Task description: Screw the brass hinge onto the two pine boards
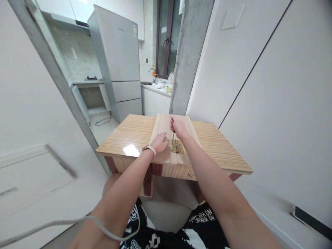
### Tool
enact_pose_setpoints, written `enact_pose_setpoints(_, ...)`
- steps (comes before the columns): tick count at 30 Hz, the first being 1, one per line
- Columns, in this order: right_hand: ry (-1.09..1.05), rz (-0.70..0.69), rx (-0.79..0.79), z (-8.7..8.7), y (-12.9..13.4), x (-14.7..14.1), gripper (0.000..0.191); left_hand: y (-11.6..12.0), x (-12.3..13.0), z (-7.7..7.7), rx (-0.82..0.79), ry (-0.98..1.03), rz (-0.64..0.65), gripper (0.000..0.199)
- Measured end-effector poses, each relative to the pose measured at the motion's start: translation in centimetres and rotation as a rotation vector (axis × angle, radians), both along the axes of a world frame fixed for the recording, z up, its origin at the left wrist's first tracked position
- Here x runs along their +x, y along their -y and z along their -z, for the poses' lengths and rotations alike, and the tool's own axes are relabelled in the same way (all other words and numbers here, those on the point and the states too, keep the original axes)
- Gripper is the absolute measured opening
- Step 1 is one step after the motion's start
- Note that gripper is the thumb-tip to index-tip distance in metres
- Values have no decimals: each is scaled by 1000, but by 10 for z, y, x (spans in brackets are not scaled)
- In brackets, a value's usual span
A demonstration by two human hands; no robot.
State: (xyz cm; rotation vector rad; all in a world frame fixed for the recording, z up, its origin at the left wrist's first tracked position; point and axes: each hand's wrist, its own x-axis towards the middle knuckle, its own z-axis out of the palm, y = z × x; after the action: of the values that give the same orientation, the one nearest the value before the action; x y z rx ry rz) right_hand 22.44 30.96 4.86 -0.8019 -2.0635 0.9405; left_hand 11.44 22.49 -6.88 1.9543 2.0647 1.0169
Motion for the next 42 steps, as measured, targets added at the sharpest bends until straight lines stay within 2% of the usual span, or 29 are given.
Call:
enact_pose_setpoints(3, 135, 6, 117, -11, -3, 11, 42, 0, 3, -9, 44, 22, -23, 63)
enact_pose_setpoints(6, 360, 117, 375, -23, -5, 23, 42, 0, 9, -26, 150, 51, -21, 68)
enact_pose_setpoints(8, 474, 183, 458, -29, -4, 30, 42, -1, 14, -39, 196, 143, 20, 70)
enact_pose_setpoints(12, 611, 230, 500, -39, -1, 39, 52, -10, 25, -61, 230, 453, 154, 49)
enact_pose_setpoints(15, 716, 214, 561, -46, 0, 42, 57, -21, 32, -69, 282, 623, 293, 33)
enact_pose_setpoints(17, 772, 196, 557, -50, 0, 43, 58, -28, 34, -70, 293, 665, 350, 28)
enact_pose_setpoints(19, 788, 184, 525, -53, 0, 44, 56, -32, 37, -70, 298, 664, 348, 24)
enact_pose_setpoints(22, 763, 190, 505, -57, 3, 46, 51, -32, 42, -69, 316, 680, 295, 21)
enact_pose_setpoints(29, 753, 228, 591, -72, 17, 48, 38, -24, 48, -73, 329, 723, 182, 21)
enact_pose_setpoints(32, 810, 188, 607, -76, 20, 45, 26, -27, 47, -70, 381, 765, 169, 24)
enact_pose_setpoints(36, 883, 132, 674, -76, 23, 43, 23, -30, 44, -66, 423, 750, 79, 32)
enact_pose_setpoints(39, 923, 97, 714, -76, 23, 46, 19, -31, 42, -66, 386, 769, 98, 39)
enact_pose_setpoints(42, 927, 50, 739, -77, 19, 51, 16, -29, 38, -67, 341, 809, 169, 38)
